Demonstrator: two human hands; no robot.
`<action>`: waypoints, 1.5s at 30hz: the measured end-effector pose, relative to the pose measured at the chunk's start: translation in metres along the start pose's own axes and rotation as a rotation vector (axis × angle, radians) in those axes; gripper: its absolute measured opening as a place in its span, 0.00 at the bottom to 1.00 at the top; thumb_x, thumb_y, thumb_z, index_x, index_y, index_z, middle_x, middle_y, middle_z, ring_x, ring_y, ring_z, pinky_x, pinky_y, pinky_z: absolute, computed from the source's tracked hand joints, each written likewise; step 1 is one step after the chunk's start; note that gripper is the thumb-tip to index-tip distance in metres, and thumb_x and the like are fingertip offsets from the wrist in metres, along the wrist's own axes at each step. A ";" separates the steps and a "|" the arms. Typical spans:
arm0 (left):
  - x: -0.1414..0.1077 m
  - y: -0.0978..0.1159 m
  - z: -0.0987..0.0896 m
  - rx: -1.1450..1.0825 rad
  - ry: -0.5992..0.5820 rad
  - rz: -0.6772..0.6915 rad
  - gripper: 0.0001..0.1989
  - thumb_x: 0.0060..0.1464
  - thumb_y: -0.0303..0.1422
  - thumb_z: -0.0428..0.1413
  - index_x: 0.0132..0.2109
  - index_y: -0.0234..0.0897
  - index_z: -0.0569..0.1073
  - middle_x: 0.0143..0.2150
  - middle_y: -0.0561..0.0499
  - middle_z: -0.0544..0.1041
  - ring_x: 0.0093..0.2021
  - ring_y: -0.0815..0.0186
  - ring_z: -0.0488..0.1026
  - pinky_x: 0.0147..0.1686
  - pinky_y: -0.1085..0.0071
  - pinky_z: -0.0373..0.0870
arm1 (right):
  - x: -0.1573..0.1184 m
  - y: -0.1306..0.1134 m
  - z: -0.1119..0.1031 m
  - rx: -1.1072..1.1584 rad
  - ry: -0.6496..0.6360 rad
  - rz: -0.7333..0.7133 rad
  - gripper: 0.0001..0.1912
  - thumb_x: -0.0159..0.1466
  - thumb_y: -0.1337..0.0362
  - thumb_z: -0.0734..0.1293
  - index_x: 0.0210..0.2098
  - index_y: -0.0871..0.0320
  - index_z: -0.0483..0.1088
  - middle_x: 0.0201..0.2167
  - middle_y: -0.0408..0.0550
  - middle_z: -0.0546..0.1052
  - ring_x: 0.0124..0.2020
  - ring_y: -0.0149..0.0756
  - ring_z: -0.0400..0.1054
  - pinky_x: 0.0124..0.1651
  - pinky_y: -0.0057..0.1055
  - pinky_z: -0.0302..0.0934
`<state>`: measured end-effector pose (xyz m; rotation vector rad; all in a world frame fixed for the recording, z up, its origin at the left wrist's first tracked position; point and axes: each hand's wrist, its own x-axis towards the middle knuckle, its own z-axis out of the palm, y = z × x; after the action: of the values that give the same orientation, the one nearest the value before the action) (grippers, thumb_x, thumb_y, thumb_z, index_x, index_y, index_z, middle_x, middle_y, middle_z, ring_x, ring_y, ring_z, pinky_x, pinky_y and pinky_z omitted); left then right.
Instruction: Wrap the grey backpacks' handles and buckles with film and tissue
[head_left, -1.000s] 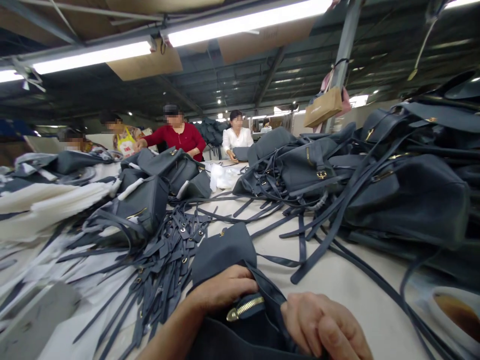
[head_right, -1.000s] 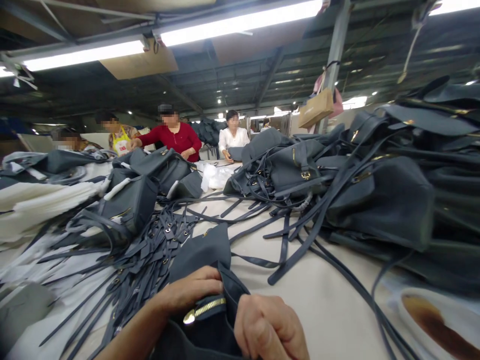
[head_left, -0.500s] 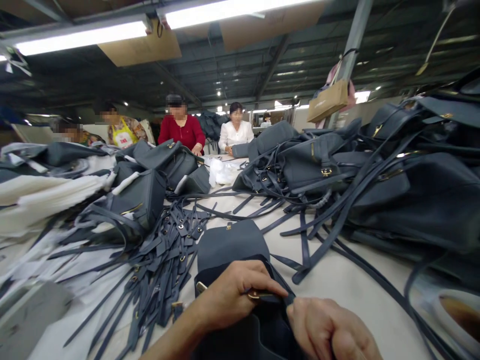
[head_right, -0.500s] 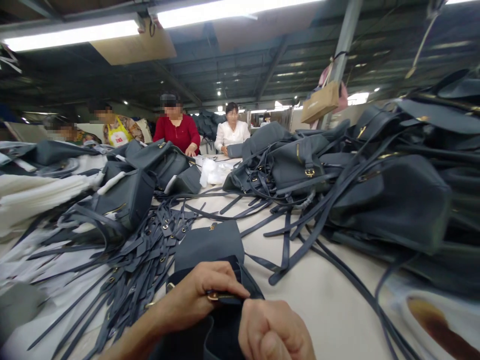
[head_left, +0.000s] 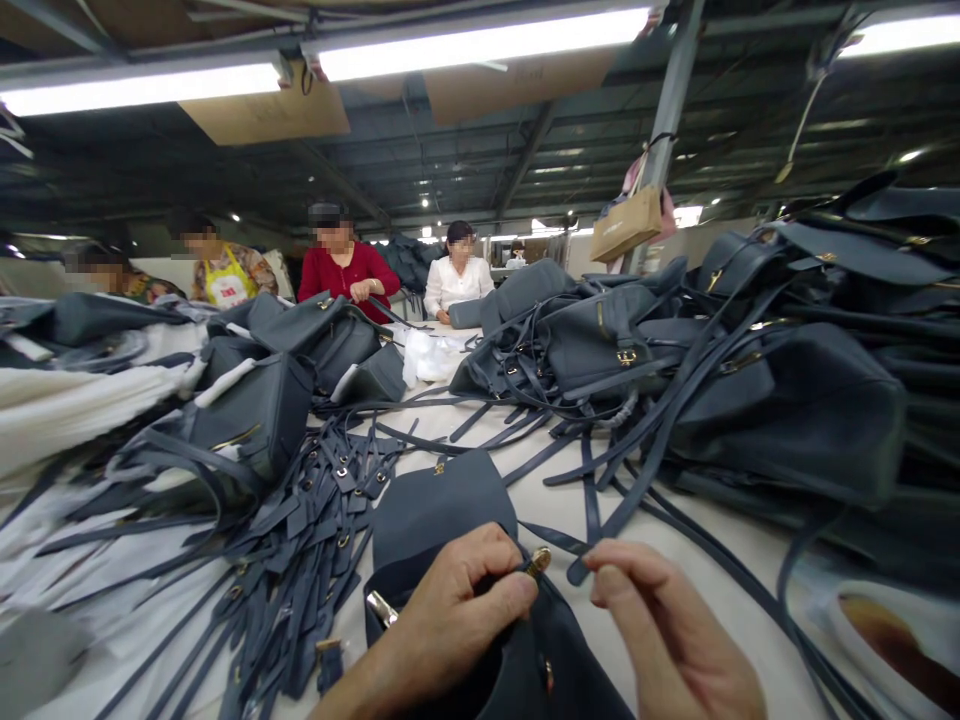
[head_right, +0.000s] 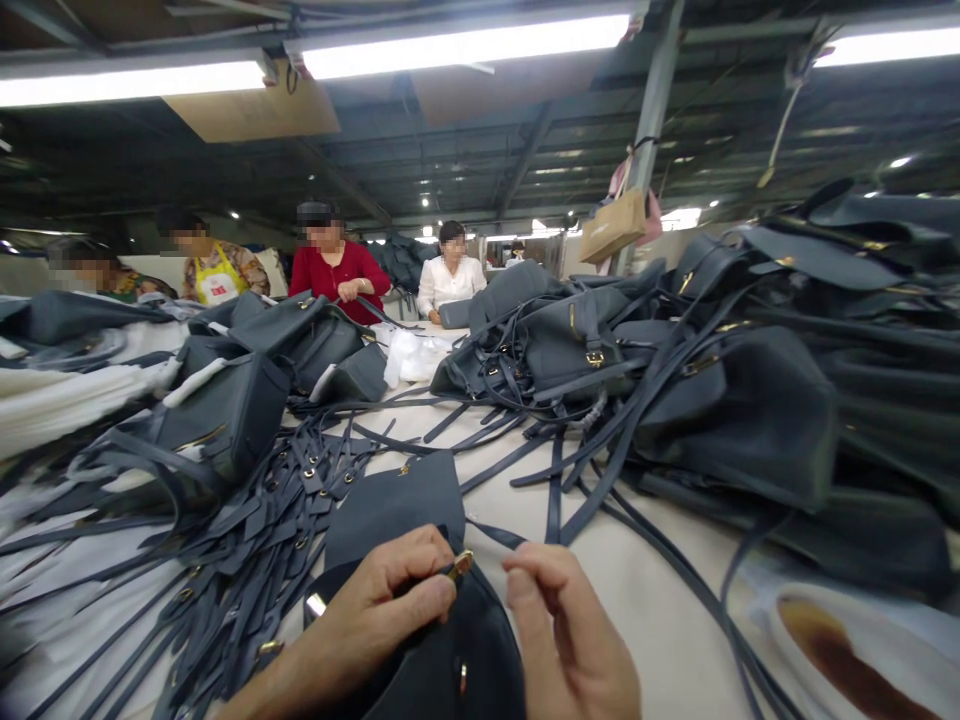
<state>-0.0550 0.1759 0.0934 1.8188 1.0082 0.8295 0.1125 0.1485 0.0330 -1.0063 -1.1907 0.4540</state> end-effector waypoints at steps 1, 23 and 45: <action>0.000 0.000 0.000 0.013 -0.001 -0.001 0.12 0.55 0.31 0.50 0.24 0.37 0.64 0.30 0.54 0.64 0.34 0.67 0.64 0.35 0.72 0.58 | 0.009 0.004 -0.007 0.039 -0.014 0.149 0.11 0.65 0.55 0.67 0.35 0.54 0.75 0.27 0.46 0.76 0.29 0.35 0.71 0.34 0.28 0.67; -0.005 -0.023 0.027 0.725 0.274 0.546 0.13 0.58 0.23 0.48 0.25 0.37 0.64 0.25 0.52 0.66 0.24 0.70 0.63 0.23 0.73 0.53 | 0.015 -0.013 0.006 0.193 -0.431 0.537 0.26 0.54 0.39 0.70 0.27 0.59 0.74 0.19 0.40 0.69 0.20 0.28 0.60 0.23 0.24 0.57; -0.003 -0.028 0.028 0.874 0.379 0.605 0.14 0.56 0.21 0.45 0.24 0.38 0.64 0.24 0.54 0.64 0.23 0.70 0.62 0.23 0.73 0.54 | 0.010 -0.008 0.005 0.383 -0.476 0.549 0.15 0.60 0.52 0.69 0.35 0.60 0.74 0.21 0.39 0.69 0.23 0.29 0.60 0.29 0.26 0.57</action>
<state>-0.0406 0.1712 0.0567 2.8757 1.1748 1.2462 0.1103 0.1537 0.0456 -0.9026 -1.1645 1.3631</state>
